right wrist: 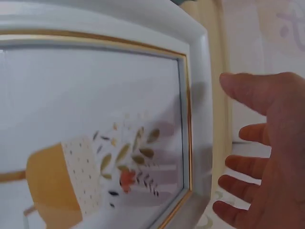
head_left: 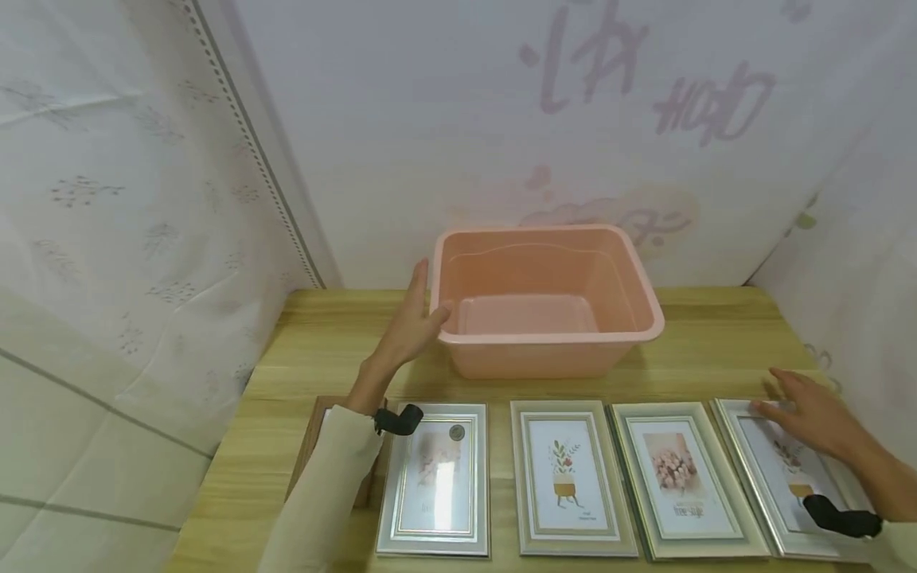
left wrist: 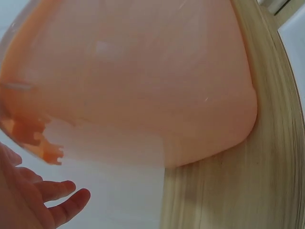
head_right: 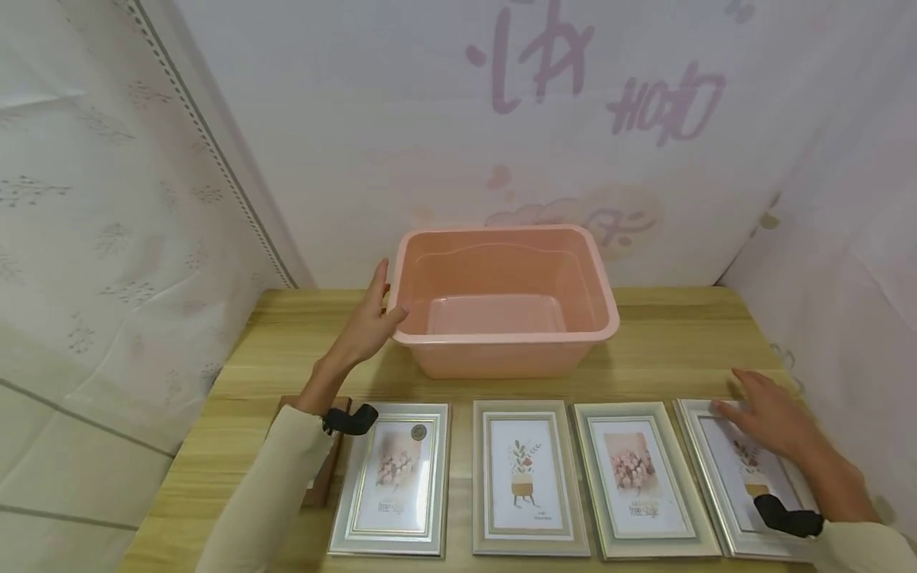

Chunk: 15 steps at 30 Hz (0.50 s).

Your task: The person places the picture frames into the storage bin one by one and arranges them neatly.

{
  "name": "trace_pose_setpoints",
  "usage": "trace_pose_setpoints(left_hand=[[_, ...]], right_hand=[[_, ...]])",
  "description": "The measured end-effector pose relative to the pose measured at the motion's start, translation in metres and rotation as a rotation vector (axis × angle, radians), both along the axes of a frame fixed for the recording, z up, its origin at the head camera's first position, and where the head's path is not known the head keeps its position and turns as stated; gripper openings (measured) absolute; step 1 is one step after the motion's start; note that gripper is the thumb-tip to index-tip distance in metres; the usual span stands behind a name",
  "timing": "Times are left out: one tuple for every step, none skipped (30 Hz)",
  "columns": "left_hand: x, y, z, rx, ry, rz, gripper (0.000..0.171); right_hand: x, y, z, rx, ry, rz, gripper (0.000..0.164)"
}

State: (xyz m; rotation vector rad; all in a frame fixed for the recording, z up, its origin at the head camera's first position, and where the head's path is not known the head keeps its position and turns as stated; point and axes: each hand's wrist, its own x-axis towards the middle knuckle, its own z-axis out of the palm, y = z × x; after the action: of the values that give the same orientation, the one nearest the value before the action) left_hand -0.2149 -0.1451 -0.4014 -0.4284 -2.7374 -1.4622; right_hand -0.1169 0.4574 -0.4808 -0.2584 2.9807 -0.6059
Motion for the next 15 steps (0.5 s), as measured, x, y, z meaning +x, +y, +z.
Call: trace_pose_setpoints(left_hand=[[0.000, 0.001, 0.000, 0.009, 0.005, -0.002, 0.084], [-0.001, 0.002, -0.001, 0.021, 0.010, -0.007, 0.083], [-0.001, 0.003, -0.001, 0.035, 0.013, -0.014, 0.082], [-0.001, 0.004, -0.002, 0.048, 0.012, -0.020, 0.081], [-0.001, 0.004, -0.002, 0.058, 0.008, -0.024, 0.080], [-0.001, 0.004, -0.003, 0.066, 0.004, -0.024, 0.079], [-0.002, 0.005, -0.003, 0.077, -0.005, -0.026, 0.078], [-0.002, 0.005, -0.004, 0.089, -0.010, -0.028, 0.077], [-0.002, 0.006, -0.004, 0.096, -0.013, -0.029, 0.076], [-0.002, 0.006, -0.004, 0.104, -0.015, -0.028, 0.076], [-0.002, 0.007, -0.005, 0.109, -0.015, -0.027, 0.076], [-0.003, 0.008, -0.006, 0.112, -0.014, -0.027, 0.075], [-0.003, 0.010, -0.006, 0.118, -0.014, -0.030, 0.075], [-0.003, 0.011, -0.007, 0.125, -0.015, -0.032, 0.075], [-0.003, 0.012, -0.007, 0.130, -0.017, -0.035, 0.075]], right_hand=[[0.001, 0.003, 0.000, -0.018, -0.013, -0.006, 0.077], [0.002, 0.004, 0.001, -0.025, -0.029, -0.014, 0.076], [0.003, 0.007, 0.001, -0.026, -0.050, -0.023, 0.076], [0.003, 0.008, 0.002, -0.019, -0.084, -0.037, 0.077], [0.004, 0.011, 0.002, -0.006, -0.116, -0.043, 0.078], [0.004, 0.013, 0.003, 0.011, -0.147, -0.049, 0.080], [0.004, 0.014, 0.004, 0.027, -0.177, -0.056, 0.081], [0.005, 0.016, 0.004, 0.037, -0.198, -0.060, 0.083], [0.005, 0.018, 0.004, 0.049, -0.215, -0.065, 0.084], [0.006, 0.020, 0.003, 0.056, -0.219, -0.064, 0.083], [0.006, 0.022, 0.003, 0.058, -0.215, -0.062, 0.082], [0.006, 0.024, 0.003, 0.066, -0.208, -0.066, 0.079], [0.006, 0.025, 0.003, 0.073, -0.200, -0.071, 0.077], [0.007, 0.027, 0.002, 0.080, -0.188, -0.073, 0.074], [0.007, 0.029, 0.002, 0.090, -0.176, -0.073, 0.071]])
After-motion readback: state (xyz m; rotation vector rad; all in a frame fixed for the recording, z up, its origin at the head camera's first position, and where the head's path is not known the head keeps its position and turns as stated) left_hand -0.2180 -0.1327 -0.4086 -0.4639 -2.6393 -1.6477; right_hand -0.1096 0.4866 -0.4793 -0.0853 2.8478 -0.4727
